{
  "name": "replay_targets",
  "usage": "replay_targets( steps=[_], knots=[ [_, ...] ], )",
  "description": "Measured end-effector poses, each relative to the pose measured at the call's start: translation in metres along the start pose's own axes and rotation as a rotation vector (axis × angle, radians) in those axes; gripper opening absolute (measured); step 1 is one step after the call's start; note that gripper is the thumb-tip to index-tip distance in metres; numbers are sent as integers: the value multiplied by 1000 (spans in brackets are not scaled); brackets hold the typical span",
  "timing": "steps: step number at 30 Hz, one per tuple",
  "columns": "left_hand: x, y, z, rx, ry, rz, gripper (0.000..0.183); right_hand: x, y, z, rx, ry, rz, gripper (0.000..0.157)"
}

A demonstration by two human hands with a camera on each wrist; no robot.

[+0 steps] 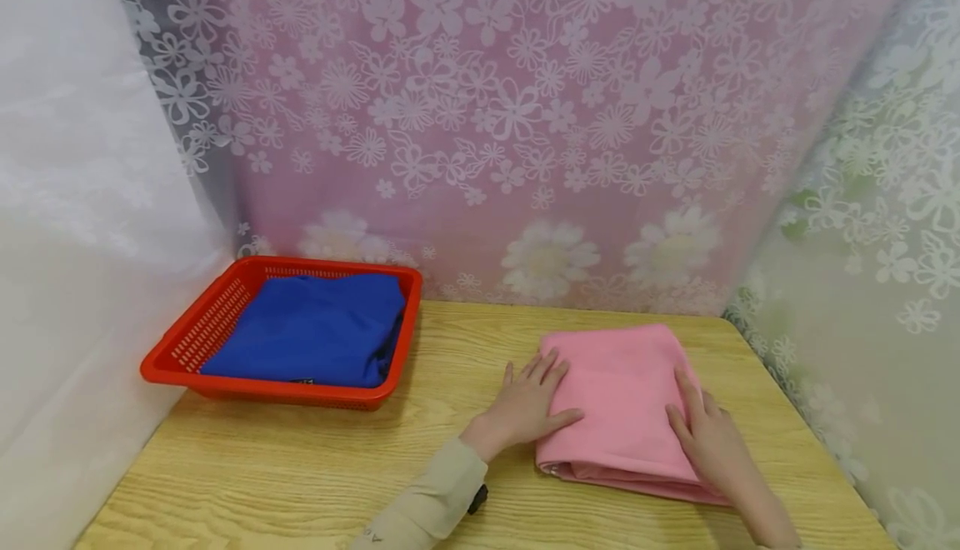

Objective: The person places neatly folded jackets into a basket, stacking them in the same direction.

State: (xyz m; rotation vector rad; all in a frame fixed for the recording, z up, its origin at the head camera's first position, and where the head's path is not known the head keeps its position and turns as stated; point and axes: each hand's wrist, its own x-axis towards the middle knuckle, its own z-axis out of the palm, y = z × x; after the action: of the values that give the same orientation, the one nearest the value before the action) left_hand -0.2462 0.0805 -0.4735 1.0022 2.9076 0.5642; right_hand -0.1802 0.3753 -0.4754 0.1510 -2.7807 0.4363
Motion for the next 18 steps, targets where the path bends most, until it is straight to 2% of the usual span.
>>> replay_targets(
  steps=[18],
  knots=[
    [-23,-25,-10,-38,27,-29,85,11,-39,10,9,-30,1,60]
  ],
)
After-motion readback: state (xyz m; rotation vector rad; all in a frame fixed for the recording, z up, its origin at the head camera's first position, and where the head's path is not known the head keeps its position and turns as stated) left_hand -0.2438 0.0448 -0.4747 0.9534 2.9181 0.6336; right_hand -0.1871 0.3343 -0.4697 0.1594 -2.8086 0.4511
